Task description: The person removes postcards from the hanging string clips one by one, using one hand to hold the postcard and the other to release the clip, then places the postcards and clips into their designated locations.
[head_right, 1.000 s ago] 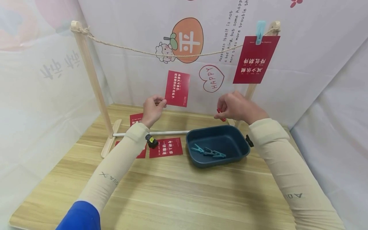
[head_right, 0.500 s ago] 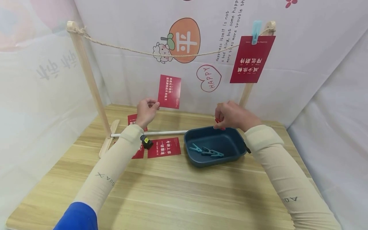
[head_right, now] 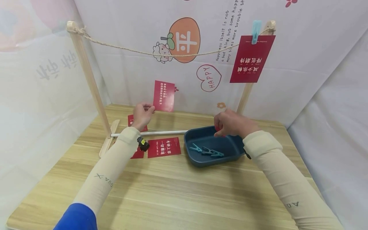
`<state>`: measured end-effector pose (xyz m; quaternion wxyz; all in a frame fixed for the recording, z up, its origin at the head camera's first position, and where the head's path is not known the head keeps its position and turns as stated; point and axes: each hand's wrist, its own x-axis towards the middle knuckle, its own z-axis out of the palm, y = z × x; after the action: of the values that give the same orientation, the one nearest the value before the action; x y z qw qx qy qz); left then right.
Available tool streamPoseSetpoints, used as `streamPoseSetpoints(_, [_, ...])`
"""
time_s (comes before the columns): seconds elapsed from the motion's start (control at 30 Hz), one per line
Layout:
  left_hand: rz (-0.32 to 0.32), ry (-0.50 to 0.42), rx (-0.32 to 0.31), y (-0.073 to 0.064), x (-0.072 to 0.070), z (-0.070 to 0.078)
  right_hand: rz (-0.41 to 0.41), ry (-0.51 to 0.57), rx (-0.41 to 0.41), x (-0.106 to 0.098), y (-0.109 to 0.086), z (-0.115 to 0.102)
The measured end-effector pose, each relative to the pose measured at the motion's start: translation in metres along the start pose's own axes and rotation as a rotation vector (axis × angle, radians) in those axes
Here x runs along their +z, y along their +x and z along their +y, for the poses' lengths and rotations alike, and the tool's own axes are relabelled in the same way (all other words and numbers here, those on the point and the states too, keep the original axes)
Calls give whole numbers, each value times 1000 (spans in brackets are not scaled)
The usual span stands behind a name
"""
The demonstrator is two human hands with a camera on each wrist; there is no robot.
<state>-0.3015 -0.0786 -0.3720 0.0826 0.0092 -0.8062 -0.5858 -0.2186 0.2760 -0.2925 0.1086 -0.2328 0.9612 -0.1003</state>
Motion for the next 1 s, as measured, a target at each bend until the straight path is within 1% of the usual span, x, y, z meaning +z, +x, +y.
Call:
streamPoseSetpoints(0.2, [1, 29, -41, -1, 0, -7, -18, -5, 5, 5, -4, 2])
streamPoseSetpoints(0.3, [-7, 28, -51, -1, 1, -11, -46, -9, 32, 7, -6, 3])
streamPoseSetpoints(0.4, [-17, 48, -61, 0, 1, -16, -79, -23, 53, 11, -8, 3])
streamPoseSetpoints(0.57, [5, 96, -79, 0, -5, -26, -106, -77, 17, 21, -5, 1])
streamPoseSetpoints(0.63, [8, 102, -79, 0, -7, -28, -127, -99, 19, 24, -4, 1])
streamPoseSetpoints(0.8, [-25, 105, -87, 0, -5, -30, -182, -153, 41, 32, -8, 4])
streamPoseSetpoints(1.0, [-18, 128, -94, -2, -7, -33, -218, -184, 43, 44, -8, 8])
